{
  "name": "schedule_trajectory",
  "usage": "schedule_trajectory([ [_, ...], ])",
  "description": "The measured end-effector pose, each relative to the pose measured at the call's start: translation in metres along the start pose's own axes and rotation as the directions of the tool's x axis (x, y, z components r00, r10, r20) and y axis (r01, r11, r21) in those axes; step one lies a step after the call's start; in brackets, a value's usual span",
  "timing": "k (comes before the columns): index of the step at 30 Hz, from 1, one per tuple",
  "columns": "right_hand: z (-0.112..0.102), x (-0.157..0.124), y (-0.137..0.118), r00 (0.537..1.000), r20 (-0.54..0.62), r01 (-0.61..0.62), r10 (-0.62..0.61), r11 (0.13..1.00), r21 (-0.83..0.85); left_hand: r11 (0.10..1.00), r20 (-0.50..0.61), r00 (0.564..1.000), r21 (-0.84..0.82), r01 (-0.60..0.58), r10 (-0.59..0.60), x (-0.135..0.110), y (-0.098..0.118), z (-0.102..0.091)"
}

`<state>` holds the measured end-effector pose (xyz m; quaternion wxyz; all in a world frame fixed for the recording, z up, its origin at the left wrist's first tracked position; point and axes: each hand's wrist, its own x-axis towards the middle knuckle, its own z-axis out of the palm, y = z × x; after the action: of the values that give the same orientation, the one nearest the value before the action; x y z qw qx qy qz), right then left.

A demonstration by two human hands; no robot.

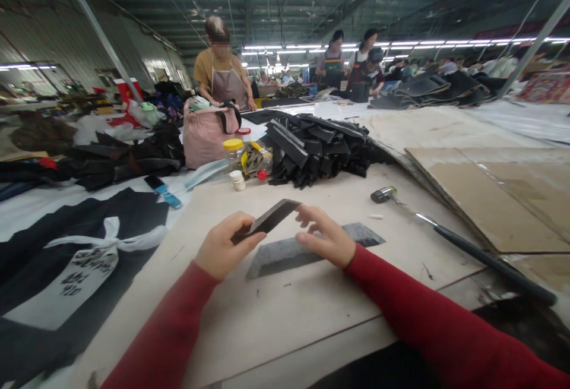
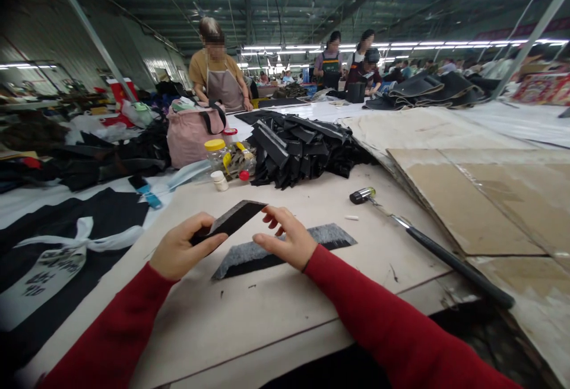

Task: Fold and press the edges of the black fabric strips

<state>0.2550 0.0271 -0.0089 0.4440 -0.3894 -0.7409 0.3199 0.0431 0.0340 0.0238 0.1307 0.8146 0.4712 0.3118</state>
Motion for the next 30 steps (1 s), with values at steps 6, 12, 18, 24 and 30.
schedule_trajectory([
  [6, -0.005, 0.004, 0.001, 0.999, -0.053, 0.011, -0.004, 0.990, 0.138, 0.995, 0.149, 0.985, -0.056, -0.084, 0.091, -0.003, 0.011, 0.009],
  [12, -0.029, 0.004, 0.004, 0.980, -0.181, -0.071, 0.086, 0.994, 0.088, 0.994, 0.209, 0.974, -0.044, 0.098, -0.087, -0.003, -0.013, -0.008],
  [18, -0.064, -0.012, 0.027, 0.941, -0.227, -0.232, 0.251, 0.967, 0.109, 0.879, 0.340, 0.916, -0.345, 0.331, -0.211, -0.008, -0.053, -0.015],
  [24, -0.083, -0.038, 0.039, 0.907, -0.221, -0.356, 0.359, 0.933, 0.056, 0.798, 0.482, 0.865, -0.465, 0.384, -0.136, -0.010, -0.047, 0.006],
  [30, -0.097, -0.057, 0.039, 0.902, -0.229, -0.400, 0.365, 0.908, -0.127, 0.830, 0.541, 0.834, -0.413, 0.375, -0.108, -0.011, -0.042, 0.021],
])
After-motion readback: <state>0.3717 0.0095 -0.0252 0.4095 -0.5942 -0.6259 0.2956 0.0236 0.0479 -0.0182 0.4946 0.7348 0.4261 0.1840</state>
